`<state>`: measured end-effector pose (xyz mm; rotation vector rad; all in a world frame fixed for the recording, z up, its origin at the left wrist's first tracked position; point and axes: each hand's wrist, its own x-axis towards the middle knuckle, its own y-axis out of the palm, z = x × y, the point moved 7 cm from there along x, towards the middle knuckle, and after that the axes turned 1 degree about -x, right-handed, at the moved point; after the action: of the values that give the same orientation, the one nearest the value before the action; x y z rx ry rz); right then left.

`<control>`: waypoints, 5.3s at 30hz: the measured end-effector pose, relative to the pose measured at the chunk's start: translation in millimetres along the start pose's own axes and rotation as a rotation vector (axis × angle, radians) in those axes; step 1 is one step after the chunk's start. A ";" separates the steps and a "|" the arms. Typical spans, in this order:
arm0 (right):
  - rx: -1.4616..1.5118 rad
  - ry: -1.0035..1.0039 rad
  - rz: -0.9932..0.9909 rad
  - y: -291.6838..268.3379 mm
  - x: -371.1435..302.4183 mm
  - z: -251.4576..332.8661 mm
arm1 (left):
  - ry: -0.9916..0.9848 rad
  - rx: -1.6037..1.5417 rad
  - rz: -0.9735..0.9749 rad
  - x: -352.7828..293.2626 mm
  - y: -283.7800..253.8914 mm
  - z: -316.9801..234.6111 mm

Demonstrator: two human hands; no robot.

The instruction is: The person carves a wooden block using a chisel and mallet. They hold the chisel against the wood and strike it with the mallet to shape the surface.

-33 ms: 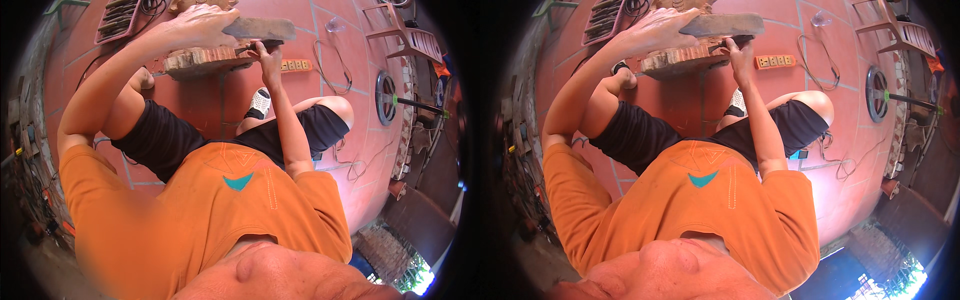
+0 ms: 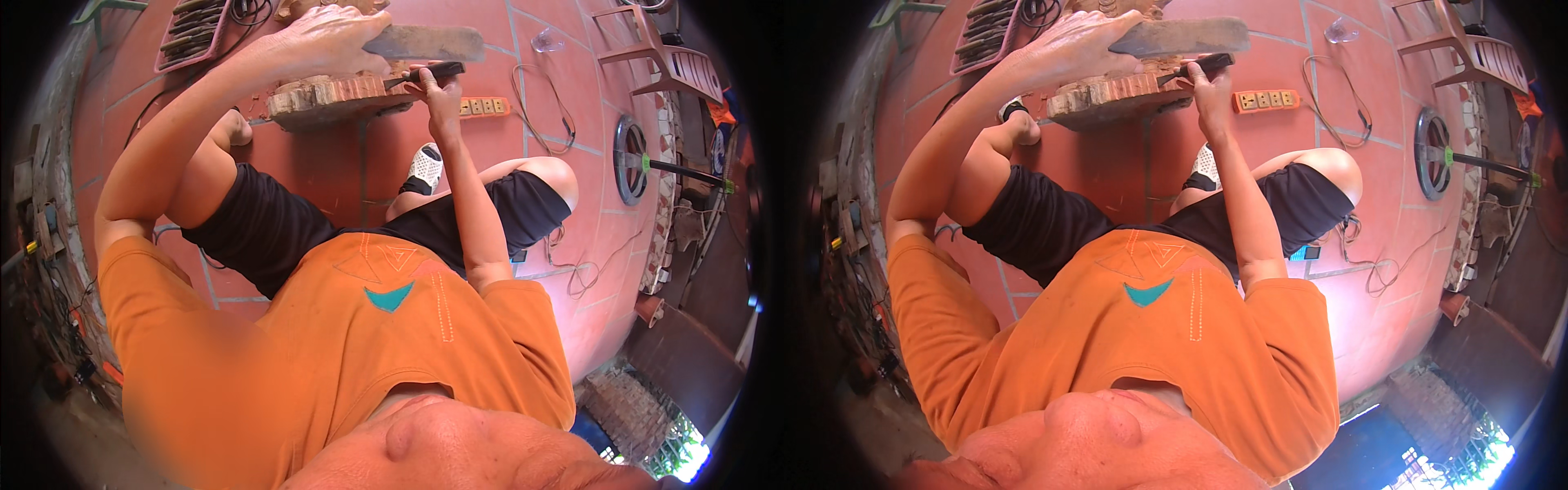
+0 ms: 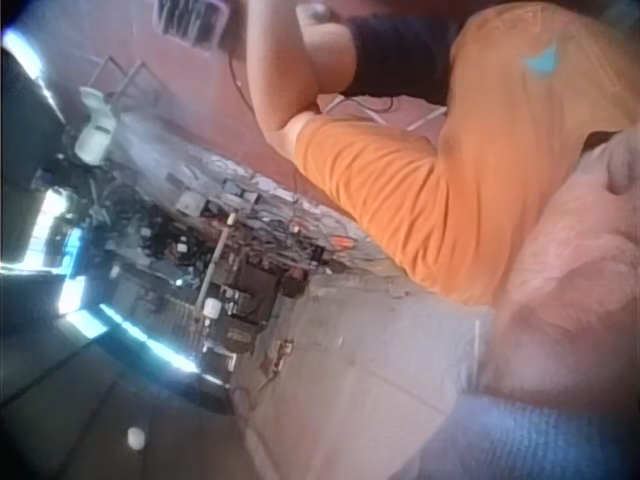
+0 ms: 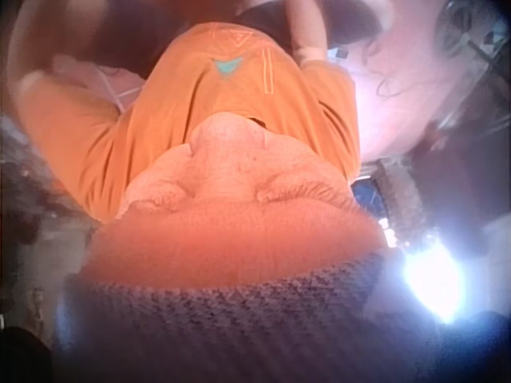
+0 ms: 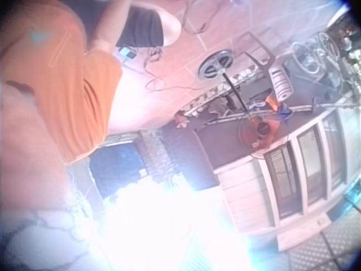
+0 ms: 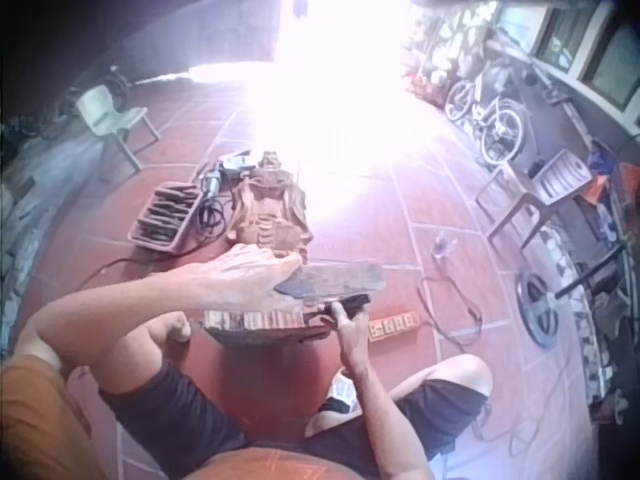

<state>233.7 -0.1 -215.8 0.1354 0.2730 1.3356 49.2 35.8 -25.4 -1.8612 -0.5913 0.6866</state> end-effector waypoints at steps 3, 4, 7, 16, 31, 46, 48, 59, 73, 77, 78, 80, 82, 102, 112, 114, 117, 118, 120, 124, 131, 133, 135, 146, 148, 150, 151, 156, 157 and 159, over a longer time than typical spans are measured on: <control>0.101 0.051 -0.031 -4.4 6.2 -3.2 | -0.015 -0.056 -0.017 -1.5 -20.1 -1.5; 0.115 0.061 -0.045 -7.3 7.9 -6.1 | -0.006 -0.059 -0.041 -3.6 -25.5 -3.8; 0.194 0.142 -0.059 -14.0 10.6 -16.9 | 0.026 -0.047 -0.113 -7.5 -33.4 -3.8; -0.019 -0.112 0.029 2.2 7.5 8.4 | 0.025 -0.049 -0.115 -6.2 -27.6 5.2; -0.150 -0.215 0.003 7.8 -0.3 10.6 | 0.030 -0.142 -0.147 -6.3 -23.7 -9.1; -0.347 -0.329 0.007 21.4 -10.8 22.6 | -0.018 -0.109 -0.033 6.6 -23.7 -24.6; -0.371 -0.335 -0.007 29.8 -13.2 28.1 | 0.022 -0.030 -0.060 11.7 5.2 1.7; -0.368 -0.340 0.000 25.3 -12.6 27.2 | 0.111 -0.238 -0.152 14.5 -26.6 -24.8; -0.217 -0.253 -0.007 11.4 -1.7 11.7 | 0.052 -0.128 -0.076 20.7 -7.1 -28.4; -0.275 -0.109 -0.003 8.7 2.3 6.3 | 0.074 0.024 -0.042 28.9 19.7 -11.0; -0.251 -0.127 0.013 8.0 4.0 7.8 | 0.068 0.023 -0.029 28.9 15.6 -11.8; -0.197 -0.149 0.027 8.5 0.8 10.0 | 0.042 -0.123 0.015 24.4 -7.1 -22.9; -0.163 -0.144 0.016 6.4 0.9 9.1 | 0.032 -0.220 -0.023 22.3 -17.4 -31.8; -0.318 -0.239 -0.026 12.5 -1.4 15.9 | 0.111 -0.036 -0.104 41.2 17.1 -11.9; -0.217 -0.132 0.036 -0.4 5.3 -3.1 | 0.085 -0.234 -0.118 48.0 -19.0 -35.3; -0.265 -0.149 0.037 0.8 5.5 0.3 | 0.106 -0.173 -0.195 59.1 6.5 -26.2; -0.114 -0.001 -0.049 1.9 1.9 7.3 | 0.103 -0.065 -0.103 48.2 28.6 -4.3; -0.123 -0.021 -0.049 5.2 2.8 11.9 | 0.111 -0.048 -0.093 49.9 33.3 -0.9; -0.142 -0.050 -0.071 2.4 -0.8 13.8 | 0.028 -0.129 0.076 41.7 15.9 -11.1; -0.129 0.009 -0.036 -4.6 8.9 0.7 | 0.040 -0.161 0.006 34.1 -1.8 -11.9; -0.210 -0.193 -0.041 5.7 -6.4 10.1 | -0.080 -0.175 0.061 24.6 -10.5 1.3; -0.268 -0.253 -0.047 9.7 -10.6 15.9 | -0.034 -0.161 0.000 21.8 -8.8 6.4; -0.115 -0.058 -0.056 -3.6 2.9 5.2 | -0.076 -0.123 0.004 21.1 -8.2 9.4; -0.097 -0.024 -0.043 -8.7 1.8 7.0 | 0.034 -0.154 -0.161 13.0 -26.4 17.1; -0.114 -0.002 -0.037 -9.5 3.9 7.2 | 0.079 -0.175 -0.194 12.7 -24.6 20.4; -0.116 0.020 -0.040 -11.5 4.2 6.3 | -0.016 -0.146 -0.092 11.6 -18.6 29.4; -0.111 0.031 -0.043 -11.4 2.6 8.2 | -0.064 -0.130 -0.042 9.9 -16.8 32.9; -0.174 -0.083 -0.072 -12.0 1.0 7.1 | -0.163 -0.195 -0.065 -7.2 -22.2 37.5; -0.198 -0.098 -0.074 -9.4 -0.4 9.5 | -0.197 -0.214 -0.069 -11.2 -21.9 40.7; -0.261 -0.135 -0.086 -4.0 -4.9 14.3 | -0.187 -0.196 -0.100 -18.0 -19.7 47.6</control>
<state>240.3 -5.0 -202.4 -0.0061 -0.0112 1.2581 1.7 61.6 -18.7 -1.9441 -0.8947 0.7640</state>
